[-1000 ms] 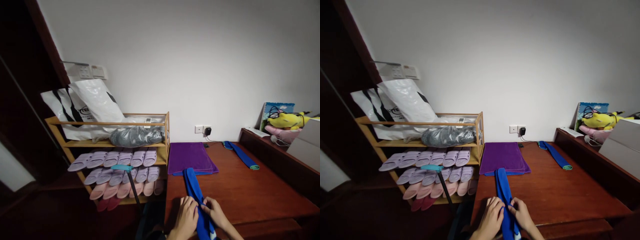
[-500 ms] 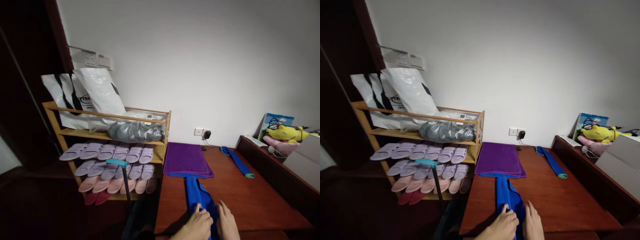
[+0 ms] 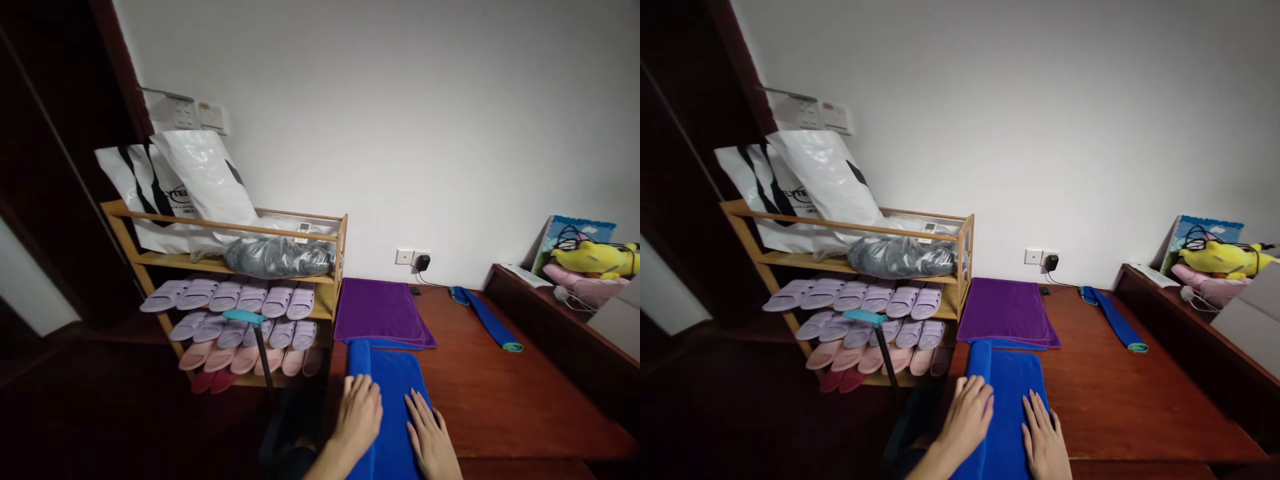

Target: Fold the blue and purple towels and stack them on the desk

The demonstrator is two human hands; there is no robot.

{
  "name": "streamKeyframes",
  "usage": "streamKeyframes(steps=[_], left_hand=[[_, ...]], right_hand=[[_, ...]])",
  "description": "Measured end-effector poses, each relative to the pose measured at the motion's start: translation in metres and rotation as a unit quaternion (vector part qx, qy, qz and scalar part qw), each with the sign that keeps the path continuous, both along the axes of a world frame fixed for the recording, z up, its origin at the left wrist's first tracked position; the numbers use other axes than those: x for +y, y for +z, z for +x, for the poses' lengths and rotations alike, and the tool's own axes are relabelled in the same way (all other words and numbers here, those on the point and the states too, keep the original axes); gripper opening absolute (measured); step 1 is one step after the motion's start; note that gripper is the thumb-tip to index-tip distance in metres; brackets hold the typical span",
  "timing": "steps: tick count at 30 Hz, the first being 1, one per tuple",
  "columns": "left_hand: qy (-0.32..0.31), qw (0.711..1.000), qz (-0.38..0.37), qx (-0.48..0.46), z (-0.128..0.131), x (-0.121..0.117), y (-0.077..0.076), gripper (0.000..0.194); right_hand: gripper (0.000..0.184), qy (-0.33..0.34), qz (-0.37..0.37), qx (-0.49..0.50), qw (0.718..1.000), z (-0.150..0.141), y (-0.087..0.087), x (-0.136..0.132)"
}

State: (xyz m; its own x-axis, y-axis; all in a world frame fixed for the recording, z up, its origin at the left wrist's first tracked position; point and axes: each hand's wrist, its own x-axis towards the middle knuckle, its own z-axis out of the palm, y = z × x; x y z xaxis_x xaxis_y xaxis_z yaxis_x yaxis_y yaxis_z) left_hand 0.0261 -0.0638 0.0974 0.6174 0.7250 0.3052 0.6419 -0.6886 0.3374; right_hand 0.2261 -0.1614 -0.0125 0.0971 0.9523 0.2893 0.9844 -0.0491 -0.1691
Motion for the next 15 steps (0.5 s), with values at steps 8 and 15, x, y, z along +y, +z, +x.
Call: streamKeyframes(steps=[8,15], left_hand=[[-0.169,0.969,-0.174,0.052,0.027,-0.017,-0.041,0.06],[-0.059,0.963,-0.235,0.121,-0.059,0.024,-0.009,0.068]], right_hand=[[0.056,-0.055,-0.115,-0.013,0.992,0.023,0.007,-0.017],[0.058,-0.088,-0.147,-0.049,0.984,0.04,0.017,-0.021]])
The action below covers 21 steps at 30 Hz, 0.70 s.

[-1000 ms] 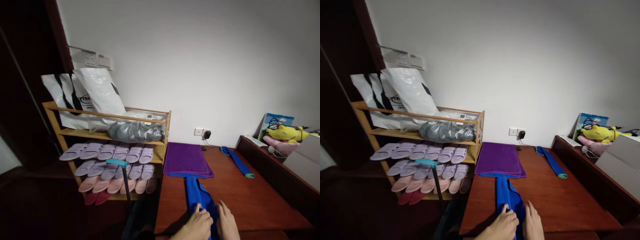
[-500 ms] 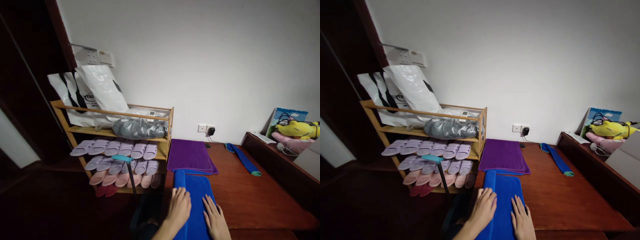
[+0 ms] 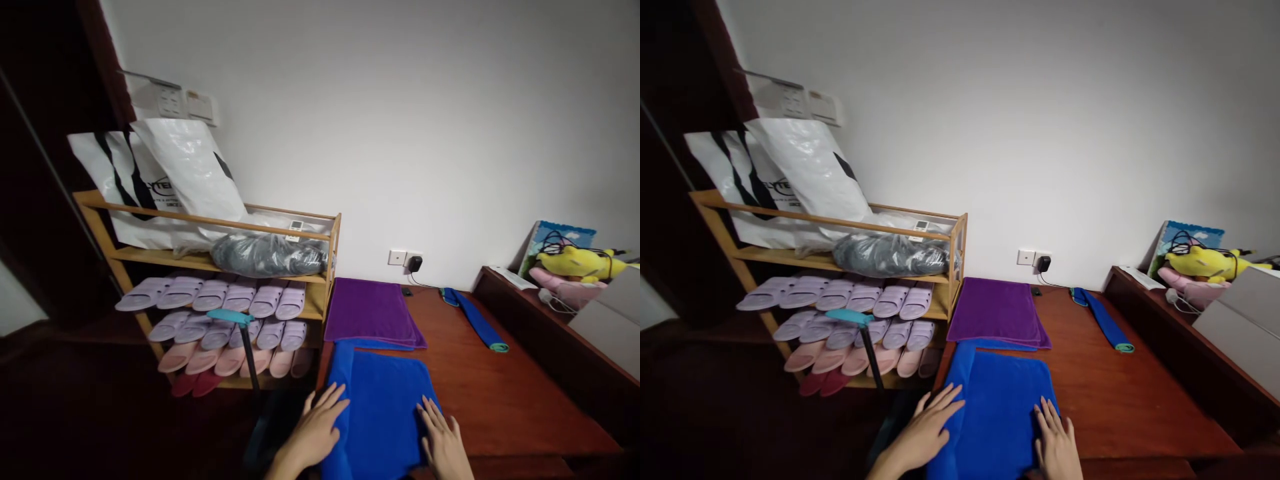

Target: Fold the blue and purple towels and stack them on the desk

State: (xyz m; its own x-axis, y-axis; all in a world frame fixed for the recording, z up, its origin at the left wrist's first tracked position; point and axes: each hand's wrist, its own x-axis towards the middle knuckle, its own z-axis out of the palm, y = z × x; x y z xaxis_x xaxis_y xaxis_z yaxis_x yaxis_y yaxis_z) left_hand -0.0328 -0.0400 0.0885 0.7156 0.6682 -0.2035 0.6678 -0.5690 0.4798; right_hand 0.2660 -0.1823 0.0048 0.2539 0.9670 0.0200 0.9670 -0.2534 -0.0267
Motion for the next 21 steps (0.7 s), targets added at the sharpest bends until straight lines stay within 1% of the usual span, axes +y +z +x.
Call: streamKeyframes(steps=[2,4,6,8,9,11,12,13,15,16,18,19,21], left_hand=[[0.046,0.999,0.009,0.028,-0.018,0.005,0.011,0.068],[0.083,0.995,0.049,0.033,-0.022,0.004,0.018,0.059],[0.111,0.989,0.097,-0.002,-0.01,-0.004,0.018,0.05],[0.113,0.983,0.127,-0.073,0.017,-0.018,0.012,0.046],[0.091,0.981,0.132,-0.112,0.034,-0.026,0.006,0.043],[-0.018,0.978,0.112,-0.177,0.07,-0.042,-0.009,0.039],[-0.057,0.975,0.096,-0.193,0.087,-0.048,-0.018,0.04],[-0.085,0.975,0.081,-0.192,0.1,-0.052,-0.026,0.044],[-0.103,0.98,0.051,-0.162,0.115,-0.053,-0.04,0.052],[-0.099,0.983,0.042,-0.147,0.115,-0.049,-0.045,0.053],[-0.083,0.988,0.037,-0.127,0.102,-0.038,-0.049,0.052],[-0.072,0.989,0.039,-0.121,0.089,-0.032,-0.048,0.053],[-0.045,0.994,0.043,-0.092,0.058,-0.02,-0.041,0.058]], right_hand=[[0.058,-0.017,-0.001,-0.018,1.0,0.007,-0.003,0.001],[0.059,-0.037,-0.002,-0.032,0.999,0.02,-0.008,0.0],[0.062,-0.048,0.002,-0.044,0.998,0.037,-0.014,-0.003],[0.064,-0.053,0.019,-0.057,0.997,0.052,-0.021,-0.006],[0.065,-0.056,0.03,-0.066,0.996,0.058,-0.025,-0.008],[0.063,-0.063,0.051,-0.095,0.992,0.066,-0.033,-0.011],[0.062,-0.066,0.056,-0.116,0.99,0.068,-0.038,-0.012],[0.059,-0.069,0.057,-0.139,0.986,0.07,-0.042,-0.013],[0.054,-0.076,0.058,-0.18,0.979,0.073,-0.051,-0.015],[0.053,-0.08,0.059,-0.194,0.976,0.076,-0.055,-0.016],[0.051,-0.084,0.061,-0.204,0.973,0.081,-0.06,-0.017],[0.051,-0.083,0.061,-0.204,0.974,0.083,-0.062,-0.017],[0.052,-0.083,0.057,-0.199,0.975,0.088,-0.062,-0.017]])
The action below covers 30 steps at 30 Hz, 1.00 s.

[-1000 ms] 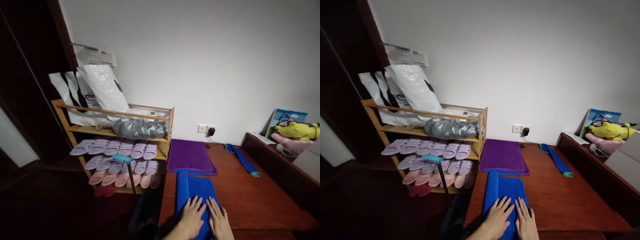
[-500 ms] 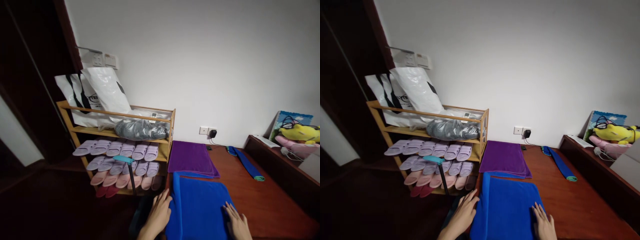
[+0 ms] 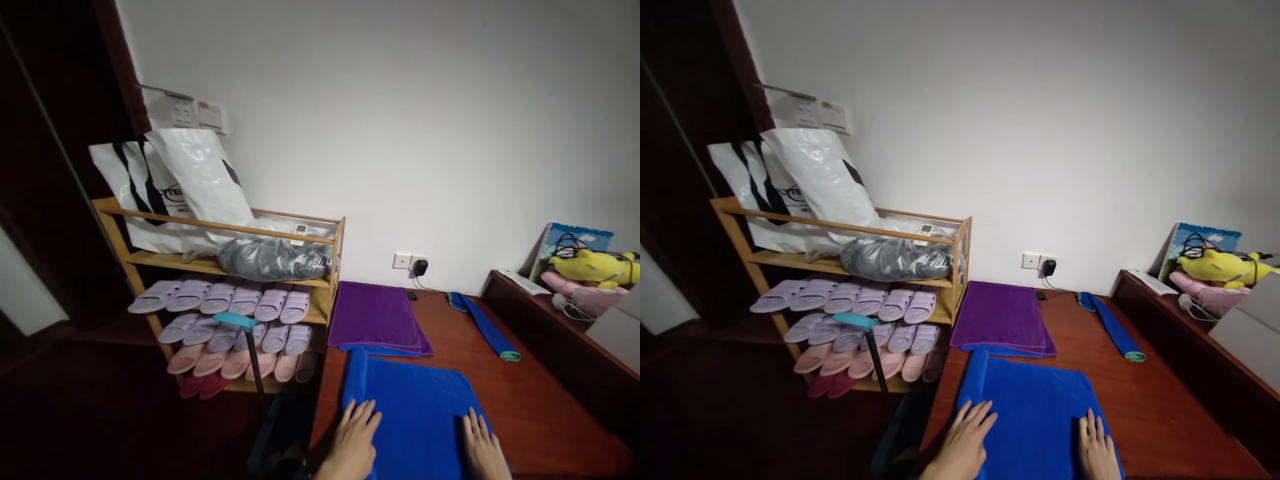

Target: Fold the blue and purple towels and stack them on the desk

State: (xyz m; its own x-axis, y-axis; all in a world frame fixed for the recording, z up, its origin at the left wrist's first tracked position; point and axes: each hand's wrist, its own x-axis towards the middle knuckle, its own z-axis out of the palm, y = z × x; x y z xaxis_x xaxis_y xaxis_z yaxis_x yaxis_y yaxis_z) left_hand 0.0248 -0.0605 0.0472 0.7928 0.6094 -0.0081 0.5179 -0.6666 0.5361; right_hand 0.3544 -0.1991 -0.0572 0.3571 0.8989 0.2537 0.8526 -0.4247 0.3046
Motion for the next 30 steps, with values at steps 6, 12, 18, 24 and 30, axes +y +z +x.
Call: streamKeyframes(steps=[6,12,18,24,30], left_hand=[[0.061,0.995,0.011,0.084,-0.075,0.01,0.031,0.063],[0.245,0.956,0.125,0.096,-0.039,0.008,0.053,0.034],[0.048,0.994,0.08,-0.052,0.036,-0.013,0.025,0.044],[0.068,0.996,0.047,0.038,-0.009,0.012,0.0,0.056],[0.053,0.988,-0.061,0.132,-0.104,0.052,0.018,0.073]], right_hand=[[0.055,-0.004,-0.024,0.013,1.0,0.012,0.005,0.001],[0.055,-0.026,-0.014,-0.016,0.999,0.019,0.008,-0.006],[0.054,-0.032,0.024,-0.011,0.999,0.024,0.005,-0.015],[0.056,-0.044,0.01,-0.012,0.999,0.048,0.002,-0.027],[0.055,-0.057,0.02,-0.004,0.998,0.056,0.004,-0.027]])
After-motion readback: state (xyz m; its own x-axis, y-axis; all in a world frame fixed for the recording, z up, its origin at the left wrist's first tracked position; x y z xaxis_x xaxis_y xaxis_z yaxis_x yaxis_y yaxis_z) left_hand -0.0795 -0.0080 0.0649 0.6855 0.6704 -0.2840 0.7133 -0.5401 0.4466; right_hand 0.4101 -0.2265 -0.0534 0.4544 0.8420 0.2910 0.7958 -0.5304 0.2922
